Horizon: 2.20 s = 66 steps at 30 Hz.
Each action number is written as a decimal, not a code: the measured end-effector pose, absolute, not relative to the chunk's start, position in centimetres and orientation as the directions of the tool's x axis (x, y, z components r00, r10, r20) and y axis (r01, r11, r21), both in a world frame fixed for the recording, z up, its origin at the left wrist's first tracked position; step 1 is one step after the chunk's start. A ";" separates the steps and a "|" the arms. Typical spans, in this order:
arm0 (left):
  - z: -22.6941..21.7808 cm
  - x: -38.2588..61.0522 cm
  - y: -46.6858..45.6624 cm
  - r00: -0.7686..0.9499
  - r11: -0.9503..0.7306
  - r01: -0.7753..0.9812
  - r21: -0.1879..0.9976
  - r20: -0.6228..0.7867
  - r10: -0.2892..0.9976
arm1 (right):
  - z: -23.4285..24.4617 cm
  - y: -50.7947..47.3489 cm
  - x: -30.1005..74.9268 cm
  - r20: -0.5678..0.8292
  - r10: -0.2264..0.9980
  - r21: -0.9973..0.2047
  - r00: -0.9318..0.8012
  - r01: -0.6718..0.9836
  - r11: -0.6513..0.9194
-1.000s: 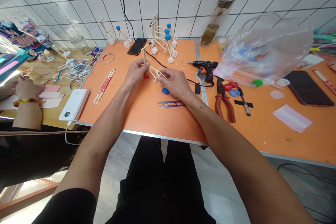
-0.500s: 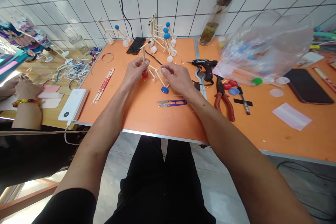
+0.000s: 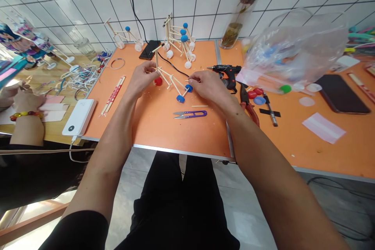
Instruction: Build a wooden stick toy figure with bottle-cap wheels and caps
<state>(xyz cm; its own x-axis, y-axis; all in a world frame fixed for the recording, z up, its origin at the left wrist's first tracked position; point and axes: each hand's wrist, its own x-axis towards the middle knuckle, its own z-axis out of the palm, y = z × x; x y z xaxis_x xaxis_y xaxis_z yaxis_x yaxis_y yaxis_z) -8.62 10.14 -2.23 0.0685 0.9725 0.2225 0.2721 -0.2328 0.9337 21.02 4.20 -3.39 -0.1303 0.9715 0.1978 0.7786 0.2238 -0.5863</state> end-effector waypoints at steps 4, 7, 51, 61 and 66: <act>-2.5 -9.8 10.5 0.131 -0.226 0.371 0.901 0.190 0.973 | -3.7 4.3 20.6 0.181 0.974 -0.584 -0.139 0.781 0.220; -3.0 -10.3 10.8 0.130 -0.221 0.466 0.857 0.181 0.975 | -4.0 4.4 20.4 0.167 0.975 -0.610 -0.145 0.762 0.218; -5.2 -11.9 13.6 -0.238 -0.058 0.150 0.987 0.093 0.967 | -3.6 3.6 19.5 0.061 0.995 -0.439 -0.085 0.893 0.103; -4.9 -11.2 13.0 -0.221 -0.062 0.183 0.981 0.103 0.970 | -2.6 2.9 19.2 0.042 0.994 -0.405 -0.097 0.908 0.106; -5.6 -11.5 13.3 -0.175 -0.085 0.189 0.978 0.119 0.977 | -2.5 2.7 19.1 0.040 0.995 -0.394 -0.090 0.914 0.098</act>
<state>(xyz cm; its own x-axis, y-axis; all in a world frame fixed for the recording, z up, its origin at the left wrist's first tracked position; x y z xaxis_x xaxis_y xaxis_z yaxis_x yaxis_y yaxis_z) -11.47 13.33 -5.55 -0.1746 0.9774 0.1190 0.1889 -0.0854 0.9783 19.14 2.71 -2.46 -0.0900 0.9952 0.0396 0.9137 0.0983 -0.3943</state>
